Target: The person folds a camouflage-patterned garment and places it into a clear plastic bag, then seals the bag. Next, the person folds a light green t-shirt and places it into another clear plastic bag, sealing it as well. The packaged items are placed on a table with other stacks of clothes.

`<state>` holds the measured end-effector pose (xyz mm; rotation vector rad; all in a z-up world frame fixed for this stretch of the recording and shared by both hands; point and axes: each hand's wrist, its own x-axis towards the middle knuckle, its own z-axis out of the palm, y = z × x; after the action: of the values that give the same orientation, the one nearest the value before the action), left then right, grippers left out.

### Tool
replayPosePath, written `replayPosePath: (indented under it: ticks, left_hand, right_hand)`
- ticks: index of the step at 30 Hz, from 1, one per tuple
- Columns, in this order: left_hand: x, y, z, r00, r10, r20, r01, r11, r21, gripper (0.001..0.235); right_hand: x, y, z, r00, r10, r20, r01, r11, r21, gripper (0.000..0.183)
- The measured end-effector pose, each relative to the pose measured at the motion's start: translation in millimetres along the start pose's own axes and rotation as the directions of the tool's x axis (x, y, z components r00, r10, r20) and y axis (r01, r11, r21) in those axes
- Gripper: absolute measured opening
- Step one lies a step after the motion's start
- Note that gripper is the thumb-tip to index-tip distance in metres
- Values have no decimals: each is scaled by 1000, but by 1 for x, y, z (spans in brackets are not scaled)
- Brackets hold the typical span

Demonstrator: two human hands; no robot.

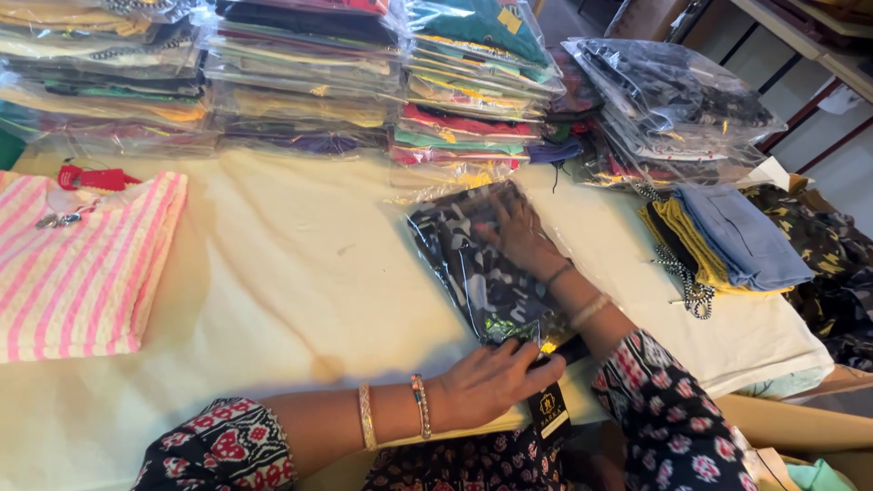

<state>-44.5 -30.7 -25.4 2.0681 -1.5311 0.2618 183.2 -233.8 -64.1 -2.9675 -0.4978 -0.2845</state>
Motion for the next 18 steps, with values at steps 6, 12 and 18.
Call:
replayPosePath:
  ticks: [6,12,18]
  left_hand:
    - [0,4,-7,996,64,-58,-63,998,25,58]
    - [2,5,-13,997,57,-42,-57,998,-16,53]
    - [-1,-1,-6,996,40,-81,-41,999,-17,55]
  right_hand:
    - [-62,-45,-58,943,-324,80,309,938,154,73]
    - [-24,-45,-28,889,-447,100,343,794,502,78]
    - [1,-80,-30,837,-461,294,397,882,253,77]
